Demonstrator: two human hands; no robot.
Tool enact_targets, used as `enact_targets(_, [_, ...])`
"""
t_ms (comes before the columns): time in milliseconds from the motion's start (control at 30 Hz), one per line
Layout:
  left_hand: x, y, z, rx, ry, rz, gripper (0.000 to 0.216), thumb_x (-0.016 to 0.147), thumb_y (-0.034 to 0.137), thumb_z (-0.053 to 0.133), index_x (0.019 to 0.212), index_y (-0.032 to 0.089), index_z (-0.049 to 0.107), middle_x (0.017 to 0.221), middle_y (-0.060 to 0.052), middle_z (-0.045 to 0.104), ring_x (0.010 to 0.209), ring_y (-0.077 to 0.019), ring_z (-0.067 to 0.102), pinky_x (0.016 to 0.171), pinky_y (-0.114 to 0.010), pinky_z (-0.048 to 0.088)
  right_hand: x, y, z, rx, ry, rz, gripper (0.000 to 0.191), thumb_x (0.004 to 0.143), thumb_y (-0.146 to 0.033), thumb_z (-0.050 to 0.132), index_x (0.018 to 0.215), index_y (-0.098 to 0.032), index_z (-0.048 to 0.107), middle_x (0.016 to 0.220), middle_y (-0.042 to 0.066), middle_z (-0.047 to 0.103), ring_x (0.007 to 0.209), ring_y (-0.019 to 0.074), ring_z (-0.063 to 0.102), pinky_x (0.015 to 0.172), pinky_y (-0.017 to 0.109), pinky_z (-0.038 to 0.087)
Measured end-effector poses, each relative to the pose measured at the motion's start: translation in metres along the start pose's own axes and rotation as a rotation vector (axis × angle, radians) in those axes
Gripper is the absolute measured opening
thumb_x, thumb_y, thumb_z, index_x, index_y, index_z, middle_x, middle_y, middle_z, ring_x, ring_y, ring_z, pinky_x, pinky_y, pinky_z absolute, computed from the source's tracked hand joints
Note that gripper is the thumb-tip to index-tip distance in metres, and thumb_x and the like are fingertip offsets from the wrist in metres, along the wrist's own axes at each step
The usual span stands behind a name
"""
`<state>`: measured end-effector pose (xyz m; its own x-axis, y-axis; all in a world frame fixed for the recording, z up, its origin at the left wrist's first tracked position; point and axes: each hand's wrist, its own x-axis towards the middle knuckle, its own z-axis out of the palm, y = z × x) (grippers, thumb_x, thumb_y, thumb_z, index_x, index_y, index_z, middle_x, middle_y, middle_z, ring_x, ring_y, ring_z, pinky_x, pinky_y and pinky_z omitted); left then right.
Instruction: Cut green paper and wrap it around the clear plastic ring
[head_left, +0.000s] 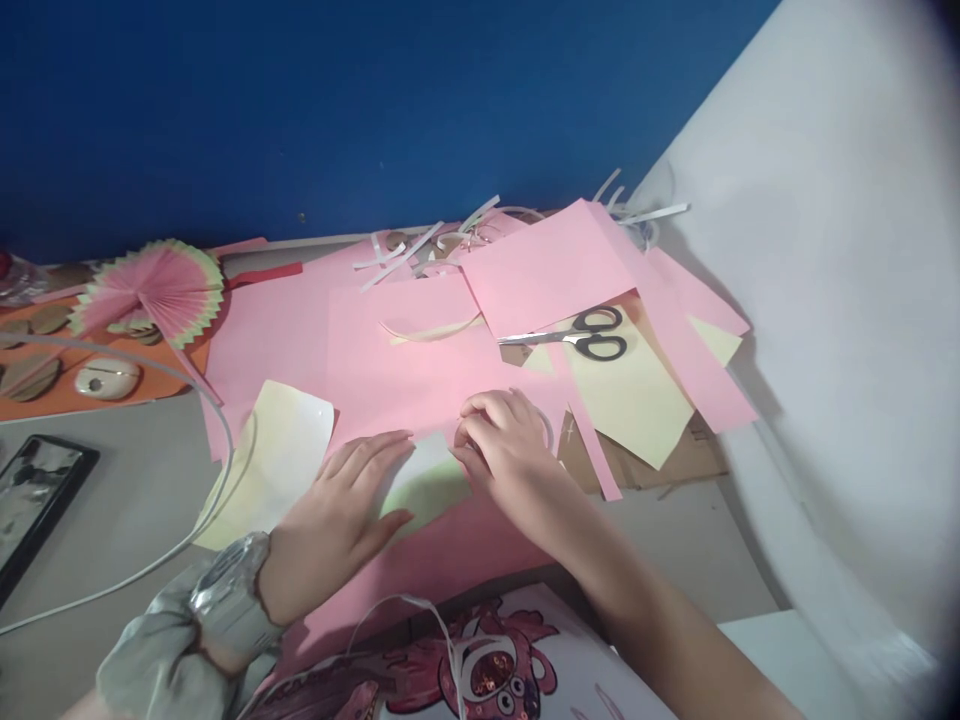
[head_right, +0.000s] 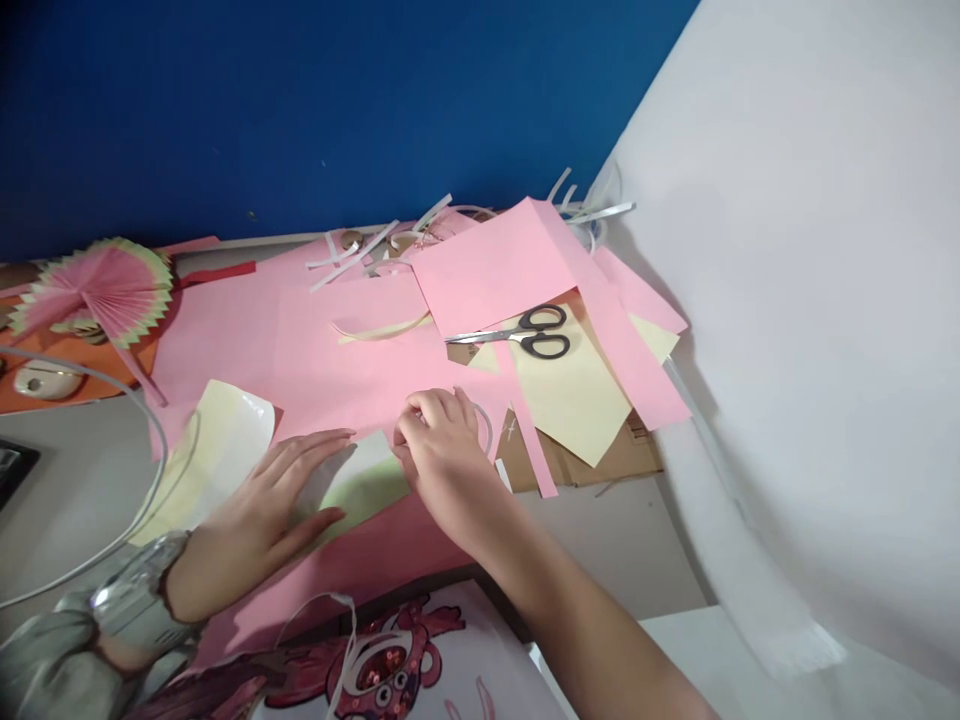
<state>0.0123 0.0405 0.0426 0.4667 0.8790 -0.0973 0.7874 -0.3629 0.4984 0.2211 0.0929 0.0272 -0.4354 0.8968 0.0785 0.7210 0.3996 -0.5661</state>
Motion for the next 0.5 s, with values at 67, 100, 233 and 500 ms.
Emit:
enact_targets(67, [0.002, -0.001, -0.002, -0.060, 0.058, -0.060, 0.050, 0.088, 0.037, 0.050, 0.132, 0.022, 0.032, 0.128, -0.007, 0.048, 0.120, -0.0209, 0.041, 0.101, -0.040, 0.036, 0.001, 0.000, 0.003, 0.018, 0.007, 0.013, 0.012, 0.077, -0.014, 0.057, 0.067, -0.021, 0.056, 0.092, 0.002, 0.058, 0.094, 0.0175, 0.049, 0.091, 0.037, 0.032])
enact_targets(100, [0.006, -0.001, -0.002, -0.092, 0.068, -0.088, 0.050, 0.087, 0.039, 0.051, 0.130, 0.023, 0.032, 0.126, -0.007, 0.049, 0.118, -0.0209, 0.043, 0.100, -0.040, 0.037, 0.001, 0.000, 0.005, 0.023, 0.008, 0.019, 0.013, 0.076, -0.014, 0.058, 0.065, -0.021, 0.056, 0.091, 0.001, 0.059, 0.093, 0.0171, 0.050, 0.093, 0.038, 0.031])
enact_targets(233, [0.029, 0.002, 0.000, -0.187, 0.010, -0.142, 0.053, 0.083, 0.040, 0.058, 0.127, 0.023, 0.034, 0.119, -0.006, 0.052, 0.109, -0.0211, 0.049, 0.093, -0.039, 0.041, 0.002, 0.003, 0.005, 0.023, -0.014, 0.015, 0.013, 0.078, -0.015, 0.058, 0.066, -0.021, 0.056, 0.094, 0.002, 0.059, 0.094, 0.0174, 0.051, 0.098, 0.040, 0.028])
enact_targets(500, [0.061, 0.013, 0.010, -0.185, -0.045, -0.117, 0.035, 0.073, 0.034, 0.068, 0.102, 0.022, 0.052, 0.096, -0.002, 0.060, 0.091, -0.0227, 0.053, 0.081, -0.040, 0.040, 0.000, 0.000, -0.018, 0.010, -0.152, -0.029, 0.007, 0.083, -0.017, 0.055, 0.078, -0.022, 0.054, 0.098, 0.002, 0.056, 0.103, 0.0183, 0.047, 0.105, 0.044, 0.020])
